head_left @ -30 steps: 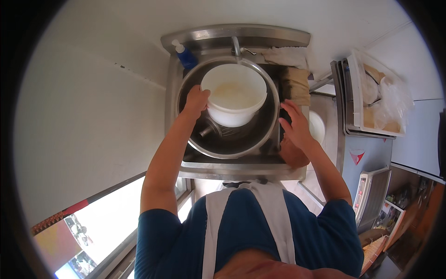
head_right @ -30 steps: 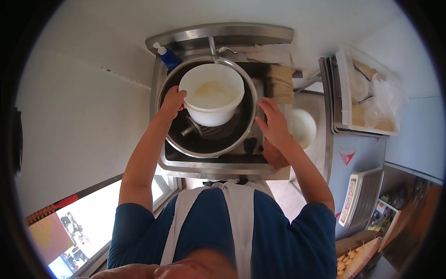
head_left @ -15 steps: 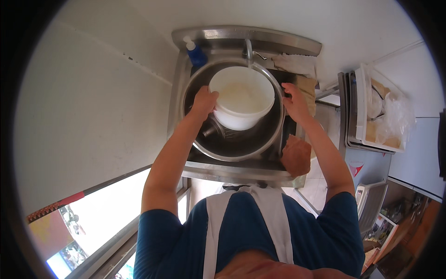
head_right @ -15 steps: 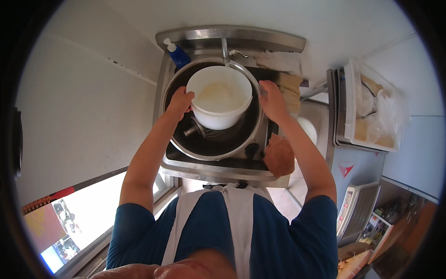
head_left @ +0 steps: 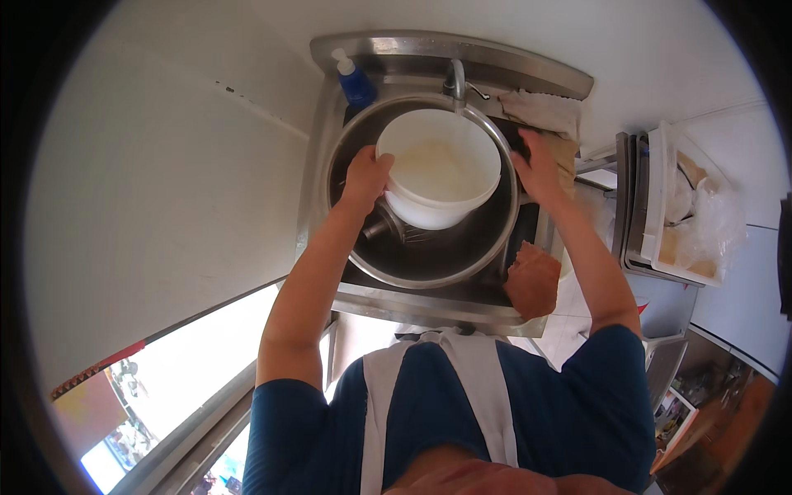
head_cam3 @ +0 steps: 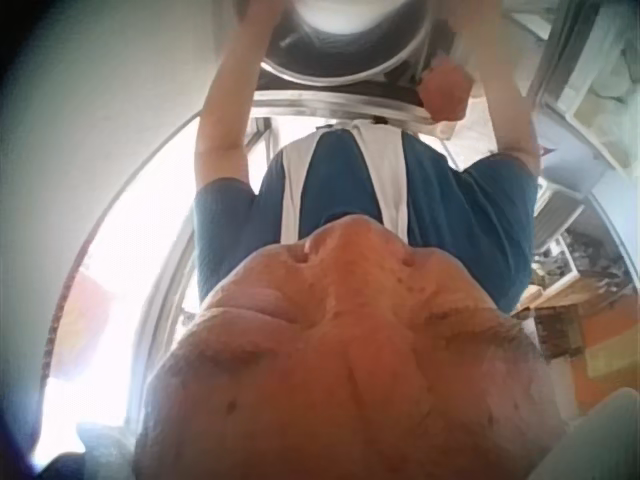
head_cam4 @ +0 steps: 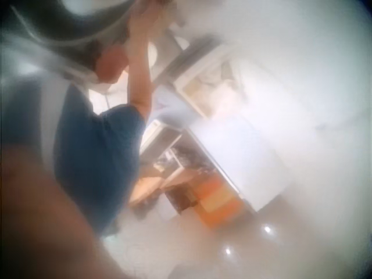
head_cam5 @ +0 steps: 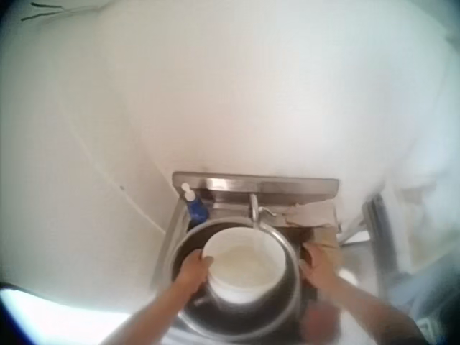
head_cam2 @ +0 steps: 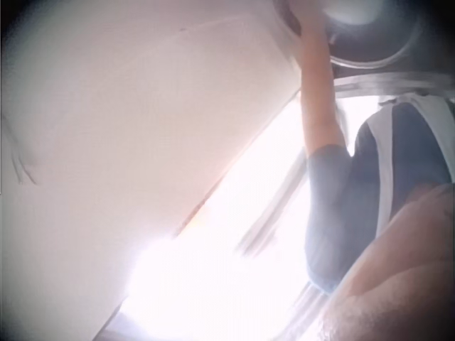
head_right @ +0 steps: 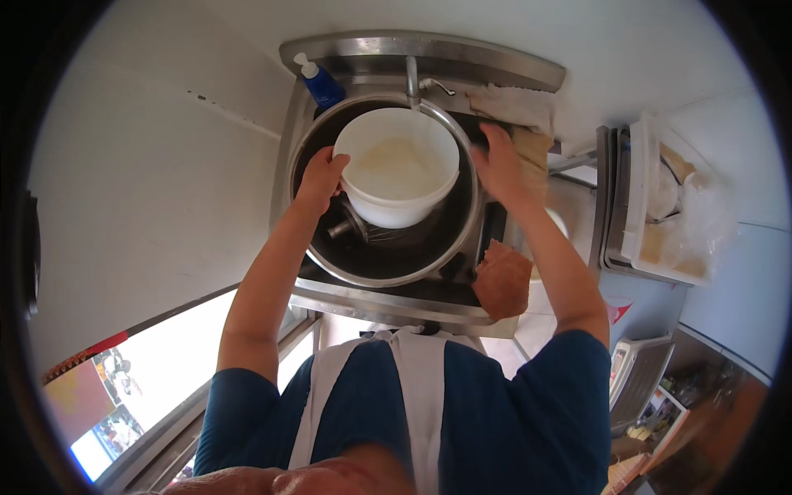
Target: The person cleans a dark baking mold with a cloth, then walks to a basket of baked goods and repeatedly picks up and inspects individual items. Finally, they rinse a white bowl under running water.
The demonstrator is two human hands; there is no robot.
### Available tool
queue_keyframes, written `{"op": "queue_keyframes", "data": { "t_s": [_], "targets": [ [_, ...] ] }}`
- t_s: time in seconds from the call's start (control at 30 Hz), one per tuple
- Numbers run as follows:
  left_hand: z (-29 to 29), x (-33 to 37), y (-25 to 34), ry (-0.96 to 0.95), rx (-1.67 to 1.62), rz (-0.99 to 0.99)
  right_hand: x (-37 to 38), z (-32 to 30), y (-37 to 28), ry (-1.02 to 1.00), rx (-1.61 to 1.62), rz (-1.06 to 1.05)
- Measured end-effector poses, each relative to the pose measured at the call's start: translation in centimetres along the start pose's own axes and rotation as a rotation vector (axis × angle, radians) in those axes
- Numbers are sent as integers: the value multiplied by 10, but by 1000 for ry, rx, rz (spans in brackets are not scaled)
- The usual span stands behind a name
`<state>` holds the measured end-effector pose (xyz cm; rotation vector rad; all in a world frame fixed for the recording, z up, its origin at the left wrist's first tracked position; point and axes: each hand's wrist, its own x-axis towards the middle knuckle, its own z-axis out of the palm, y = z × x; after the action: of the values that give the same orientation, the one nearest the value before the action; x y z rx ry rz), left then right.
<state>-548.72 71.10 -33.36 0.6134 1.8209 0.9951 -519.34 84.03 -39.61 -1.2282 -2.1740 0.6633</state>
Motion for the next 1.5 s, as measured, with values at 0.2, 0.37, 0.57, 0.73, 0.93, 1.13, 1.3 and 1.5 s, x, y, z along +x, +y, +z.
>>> {"op": "queue_keyframes", "data": {
  "t_s": [0.2, 0.37, 0.57, 0.73, 0.93, 1.13, 1.3, 1.5],
  "targets": [
    [-3, 7, 6, -26, -11, -30, -46, -24, 68, -78, 378, 399],
    [0, 3, 4, -3, -26, -11, 82, 21, 25, -214, 668, 627],
    [3, -5, 1, 24, -29, 11, 158, 88, 34, -321, 703, 783],
    [7, -6, -3, 26, -47, 36, 188, 90, 28, -150, 730, 900],
    [15, -14, -3, 6, 67, 173, 204, 56, -20, -101, 1323, 532],
    [-3, -38, -16, 73, 121, 312, 17, -33, -11, -116, 24, 41],
    [-13, -63, -24, 94, 133, 448, -227, -50, -4, -324, -344, 284],
    [-25, -80, -26, 120, 112, 445, -239, -60, -26, 29, -198, 535]
  ]
}}
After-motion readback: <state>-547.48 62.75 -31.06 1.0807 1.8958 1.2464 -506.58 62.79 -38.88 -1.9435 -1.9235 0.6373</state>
